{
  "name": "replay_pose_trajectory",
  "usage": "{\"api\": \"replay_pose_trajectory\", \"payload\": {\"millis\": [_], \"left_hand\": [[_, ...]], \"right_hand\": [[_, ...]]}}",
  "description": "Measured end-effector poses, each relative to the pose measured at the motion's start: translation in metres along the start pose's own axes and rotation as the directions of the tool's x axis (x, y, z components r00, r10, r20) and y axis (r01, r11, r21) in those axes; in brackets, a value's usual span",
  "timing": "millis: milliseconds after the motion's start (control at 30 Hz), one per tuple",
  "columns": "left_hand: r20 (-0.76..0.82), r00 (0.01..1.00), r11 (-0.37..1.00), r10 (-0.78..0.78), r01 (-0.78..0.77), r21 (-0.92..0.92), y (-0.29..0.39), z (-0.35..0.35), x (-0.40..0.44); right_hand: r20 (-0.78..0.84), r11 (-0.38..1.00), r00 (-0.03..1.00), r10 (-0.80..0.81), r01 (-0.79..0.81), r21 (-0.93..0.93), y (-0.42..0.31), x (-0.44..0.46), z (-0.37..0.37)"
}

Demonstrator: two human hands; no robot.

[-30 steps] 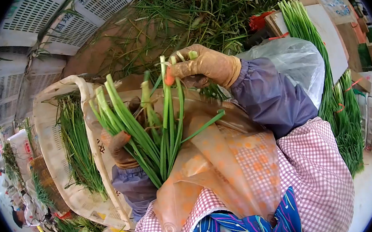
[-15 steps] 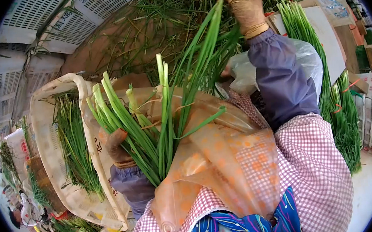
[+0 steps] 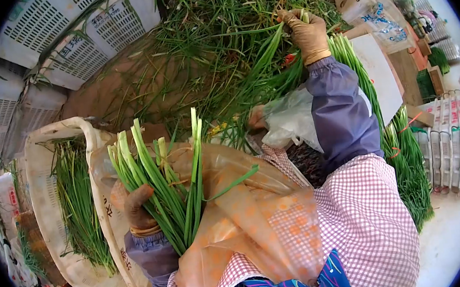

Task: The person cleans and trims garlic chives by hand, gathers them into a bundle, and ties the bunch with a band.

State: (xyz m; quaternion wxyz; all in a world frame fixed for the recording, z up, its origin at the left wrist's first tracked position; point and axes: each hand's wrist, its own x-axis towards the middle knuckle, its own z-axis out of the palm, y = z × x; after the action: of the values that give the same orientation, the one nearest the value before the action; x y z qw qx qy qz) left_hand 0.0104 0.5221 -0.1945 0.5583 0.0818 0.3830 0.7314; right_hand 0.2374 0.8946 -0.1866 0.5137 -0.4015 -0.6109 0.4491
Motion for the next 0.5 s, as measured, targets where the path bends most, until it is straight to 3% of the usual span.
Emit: {"api": "replay_pose_trajectory", "payload": {"millis": [33,67,133,167,200,233,267,300,333,400,433,467,500], "left_hand": [[0.005,1.0,1.0,-0.017,0.017,0.02,0.001,0.001,0.001],[0.011,1.0,1.0,-0.014,0.013,0.011,0.0,0.004,0.0],[-0.145,0.989,0.997,-0.005,0.016,0.076,-0.002,0.01,-0.003],[-0.147,0.989,0.997,-0.005,0.015,0.072,-0.002,0.009,-0.001],[-0.12,0.992,0.98,0.047,-0.023,0.2,-0.002,0.007,0.001],[-0.088,0.992,0.944,0.095,-0.061,0.323,-0.002,0.005,0.004],[-0.095,0.991,0.945,0.093,-0.058,0.323,-0.002,0.008,0.005],[-0.076,0.995,0.977,0.067,-0.05,0.208,-0.002,0.013,0.005],[-0.066,0.997,0.995,0.045,-0.038,0.095,-0.001,0.017,0.002],[-0.1,0.994,0.997,0.044,-0.038,0.061,0.001,0.016,-0.002],[-0.097,0.995,0.999,-0.028,0.03,0.021,0.002,0.013,-0.003],[-0.087,0.991,0.995,-0.099,0.098,-0.019,0.002,0.011,-0.003],[-0.081,0.993,0.996,-0.086,0.085,-0.013,0.002,0.008,-0.002]], "right_hand": [[0.039,0.983,0.982,0.184,-0.183,-0.018,-0.018,-0.003,-0.009],[0.04,0.984,0.984,0.175,-0.174,-0.026,-0.022,-0.003,-0.014],[0.194,0.932,0.939,0.283,-0.317,0.174,-0.027,-0.003,-0.021],[0.259,0.927,0.924,0.28,-0.331,0.179,-0.03,-0.007,-0.019],[0.261,0.926,0.924,0.281,-0.332,0.177,-0.035,-0.012,-0.014],[0.213,0.957,0.945,0.247,-0.272,0.099,-0.038,-0.017,-0.007],[0.171,0.976,0.963,0.21,-0.216,0.017,-0.039,-0.02,-0.002],[0.074,0.995,0.993,0.095,-0.097,0.025,-0.032,-0.021,0.001],[0.063,0.97,0.968,-0.242,0.243,-0.015,-0.021,-0.015,0.002],[0.067,0.931,0.988,-0.137,0.106,0.35,-0.023,-0.028,0.003],[0.216,0.92,0.976,-0.005,-0.08,0.384,-0.03,-0.041,0.0],[0.218,0.917,0.976,0.004,-0.09,0.388,-0.03,-0.051,0.003],[0.461,0.967,0.875,0.148,-0.225,0.117,-0.029,-0.06,0.009]]}}
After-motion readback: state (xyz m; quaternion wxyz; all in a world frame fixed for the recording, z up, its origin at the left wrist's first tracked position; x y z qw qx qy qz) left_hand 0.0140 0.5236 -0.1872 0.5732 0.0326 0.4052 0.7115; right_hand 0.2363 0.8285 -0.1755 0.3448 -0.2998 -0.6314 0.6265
